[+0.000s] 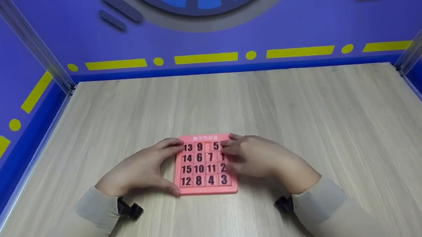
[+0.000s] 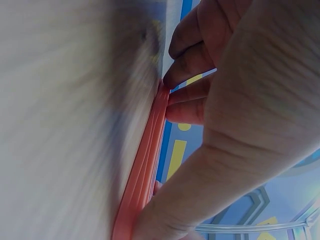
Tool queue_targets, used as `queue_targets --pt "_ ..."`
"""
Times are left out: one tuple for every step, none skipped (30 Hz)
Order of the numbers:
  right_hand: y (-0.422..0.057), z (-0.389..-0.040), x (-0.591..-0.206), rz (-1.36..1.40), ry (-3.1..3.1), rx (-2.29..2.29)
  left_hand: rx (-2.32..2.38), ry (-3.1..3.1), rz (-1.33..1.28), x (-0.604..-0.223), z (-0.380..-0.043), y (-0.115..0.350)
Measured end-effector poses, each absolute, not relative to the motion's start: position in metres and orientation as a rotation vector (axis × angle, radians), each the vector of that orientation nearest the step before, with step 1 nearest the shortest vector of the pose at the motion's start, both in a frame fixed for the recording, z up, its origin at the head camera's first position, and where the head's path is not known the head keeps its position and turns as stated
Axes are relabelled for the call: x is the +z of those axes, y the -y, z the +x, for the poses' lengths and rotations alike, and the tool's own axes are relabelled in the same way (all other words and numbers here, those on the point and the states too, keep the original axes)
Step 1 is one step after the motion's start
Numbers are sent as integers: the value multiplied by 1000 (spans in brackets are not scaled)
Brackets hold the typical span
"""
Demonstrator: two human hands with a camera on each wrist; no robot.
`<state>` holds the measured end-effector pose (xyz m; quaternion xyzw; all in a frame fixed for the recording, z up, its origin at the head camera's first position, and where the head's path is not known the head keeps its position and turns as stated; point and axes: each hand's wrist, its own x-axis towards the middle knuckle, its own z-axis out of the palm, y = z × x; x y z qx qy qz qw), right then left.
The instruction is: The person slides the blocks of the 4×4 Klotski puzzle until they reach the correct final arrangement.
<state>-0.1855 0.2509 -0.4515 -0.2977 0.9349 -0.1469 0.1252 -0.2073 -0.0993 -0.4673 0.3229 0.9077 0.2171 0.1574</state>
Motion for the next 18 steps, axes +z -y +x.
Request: queue_targets --pt "-251 -185 -453 -868 -2720 -426 620 -2599 927 -468 -207 99" --pt "-251 -185 -454 -872 -2712 -428 618 -2601 928 -468 -207 99" --pt "-251 -184 -455 -877 -2702 -435 620 -2600 928 -468 -207 99" --pt "-252 -184 -455 -882 -2691 -444 618 -2600 927 -468 -207 99" --pt "-253 -184 -456 -883 -2678 -457 618 -2598 924 -468 -208 99" --pt "-253 -184 -457 -887 -2664 -472 619 -2597 922 -468 -208 99" --pt "-254 -184 -458 -885 -2650 -486 618 -2595 922 -469 -208 99" --pt "-254 -184 -458 -888 -2637 -500 616 -2594 918 -469 -208 99" --pt "-254 -184 -459 -891 -2626 -512 617 -2592 917 -469 -208 99" --pt "-254 -184 -460 -894 -2618 -517 614 -2593 917 -469 -208 99" --pt "-254 -185 -461 -895 -2613 -522 614 -2594 915 -469 -209 99" --pt "-254 -185 -461 -902 -2609 -525 614 -2596 916 -469 -209 99" --pt "-254 -185 -462 -910 -2606 -525 618 -2594 915 -469 -209 99" --pt "-254 -186 -462 -918 -2604 -523 620 -2594 914 -469 -209 99" --pt "-255 -186 -461 -928 -2604 -519 623 -2592 916 -469 -209 99" --pt "-255 -185 -460 -933 -2602 -515 624 -2591 916 -469 -209 99" --pt "-255 -185 -459 -933 -2599 -509 628 -2590 916 -469 -209 98" --pt "-255 -184 -457 -931 -2595 -499 630 -2587 919 -469 -209 98"
